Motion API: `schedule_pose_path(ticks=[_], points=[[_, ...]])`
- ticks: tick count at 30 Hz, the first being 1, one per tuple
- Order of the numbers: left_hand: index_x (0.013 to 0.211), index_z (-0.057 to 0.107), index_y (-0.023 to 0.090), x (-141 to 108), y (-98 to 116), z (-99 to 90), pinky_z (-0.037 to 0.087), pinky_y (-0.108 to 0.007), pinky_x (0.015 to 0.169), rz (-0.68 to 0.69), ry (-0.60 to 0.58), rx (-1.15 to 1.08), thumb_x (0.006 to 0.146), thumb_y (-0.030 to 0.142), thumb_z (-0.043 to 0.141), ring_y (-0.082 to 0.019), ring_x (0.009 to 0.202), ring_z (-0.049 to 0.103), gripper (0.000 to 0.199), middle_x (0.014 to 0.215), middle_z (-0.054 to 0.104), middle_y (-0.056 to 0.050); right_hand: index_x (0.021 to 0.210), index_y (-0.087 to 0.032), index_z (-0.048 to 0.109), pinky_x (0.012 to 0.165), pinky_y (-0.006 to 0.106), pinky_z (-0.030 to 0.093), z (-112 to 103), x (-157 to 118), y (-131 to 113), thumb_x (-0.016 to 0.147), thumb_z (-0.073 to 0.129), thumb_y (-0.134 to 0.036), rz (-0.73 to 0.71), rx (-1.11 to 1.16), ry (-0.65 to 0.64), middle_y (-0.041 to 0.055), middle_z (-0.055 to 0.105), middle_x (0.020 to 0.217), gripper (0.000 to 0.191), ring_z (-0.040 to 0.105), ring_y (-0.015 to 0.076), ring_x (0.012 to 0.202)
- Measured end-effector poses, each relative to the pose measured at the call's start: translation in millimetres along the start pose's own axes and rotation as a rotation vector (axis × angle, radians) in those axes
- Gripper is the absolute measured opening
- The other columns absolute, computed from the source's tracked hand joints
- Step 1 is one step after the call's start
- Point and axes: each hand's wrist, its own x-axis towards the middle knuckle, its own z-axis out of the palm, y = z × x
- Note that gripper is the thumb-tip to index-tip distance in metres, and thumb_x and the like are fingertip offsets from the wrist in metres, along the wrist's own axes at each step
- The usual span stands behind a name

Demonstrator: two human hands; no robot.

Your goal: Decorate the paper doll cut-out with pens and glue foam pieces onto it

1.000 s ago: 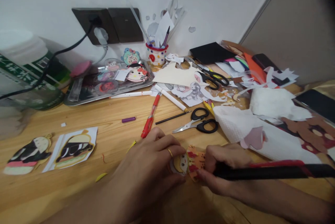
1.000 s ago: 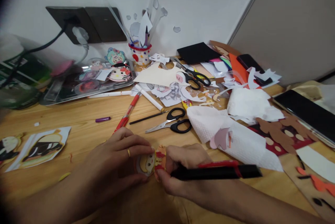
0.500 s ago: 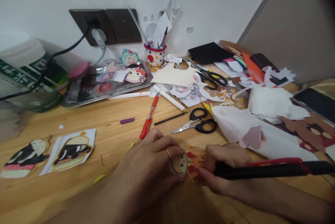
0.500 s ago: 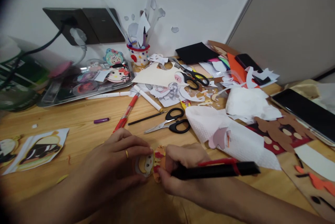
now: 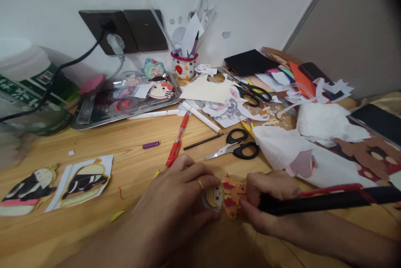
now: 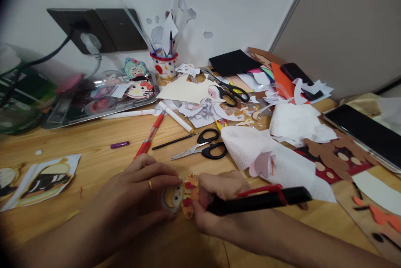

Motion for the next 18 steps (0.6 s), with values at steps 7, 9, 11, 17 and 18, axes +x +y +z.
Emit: schedule_pose_path(ticks=[7, 9, 11, 17, 18], points=[[0.100, 0.056, 0.025, 1.1, 2.4, -2.1, 0.042, -0.035, 0.075, -0.020, -0.020, 0.010, 0.076, 0.030, 0.058, -0.020, 0.090, 0.044, 0.025, 0.102, 0.058, 0.000, 0.058, -0.017, 0.041, 0.044, 0.017, 0.027, 0.0, 0.5, 0.9, 0.074, 0.053, -0.013, -0.014, -0.018, 0.016, -0.0068, 0.044, 0.052, 0.021, 0.041, 0.0043, 0.045], [0.100, 0.056, 0.025, 1.2, 2.8, -2.4, 0.042, -0.035, 0.075, -0.018, -0.015, 0.013, 0.076, 0.030, 0.058, -0.020, 0.091, 0.044, 0.025, 0.103, 0.058, 0.000, 0.058, -0.017, 0.041, 0.044, 0.017, 0.027, -0.1, 0.4, 0.7, 0.074, 0.054, -0.014, -0.020, -0.011, 0.017, -0.0068, 0.045, 0.053, 0.021, 0.041, 0.0042, 0.046], [0.099, 0.056, 0.025, 0.9, 2.7, -2.5, 0.042, -0.035, 0.075, -0.019, -0.016, 0.016, 0.076, 0.029, 0.057, -0.020, 0.090, 0.044, 0.024, 0.103, 0.059, 0.000, 0.060, -0.017, 0.043, 0.045, 0.017, 0.028, 0.5, 0.3, 0.4, 0.076, 0.054, -0.016, -0.015, 0.026, 0.000, -0.0064, 0.047, 0.054, 0.019, 0.043, 0.0044, 0.047], [0.100, 0.056, 0.025, 0.5, 1.1, -1.1, 0.042, -0.035, 0.075, -0.015, -0.008, 0.012, 0.076, 0.029, 0.057, -0.020, 0.090, 0.044, 0.024, 0.102, 0.059, 0.000, 0.061, -0.018, 0.046, 0.043, 0.017, 0.030, 4.3, -0.2, 0.7, 0.076, 0.056, -0.022, 0.029, 0.058, -0.003, -0.0061, 0.049, 0.053, 0.018, 0.043, 0.0054, 0.045], [0.100, 0.056, 0.025, 0.5, 0.9, -1.0, 0.042, -0.035, 0.075, -0.013, -0.004, 0.013, 0.076, 0.029, 0.057, -0.020, 0.090, 0.044, 0.024, 0.102, 0.059, -0.001, 0.061, -0.018, 0.047, 0.043, 0.017, 0.030, 4.6, -0.2, 0.9, 0.076, 0.056, -0.021, 0.030, 0.057, -0.001, -0.0061, 0.050, 0.053, 0.018, 0.043, 0.0054, 0.045]])
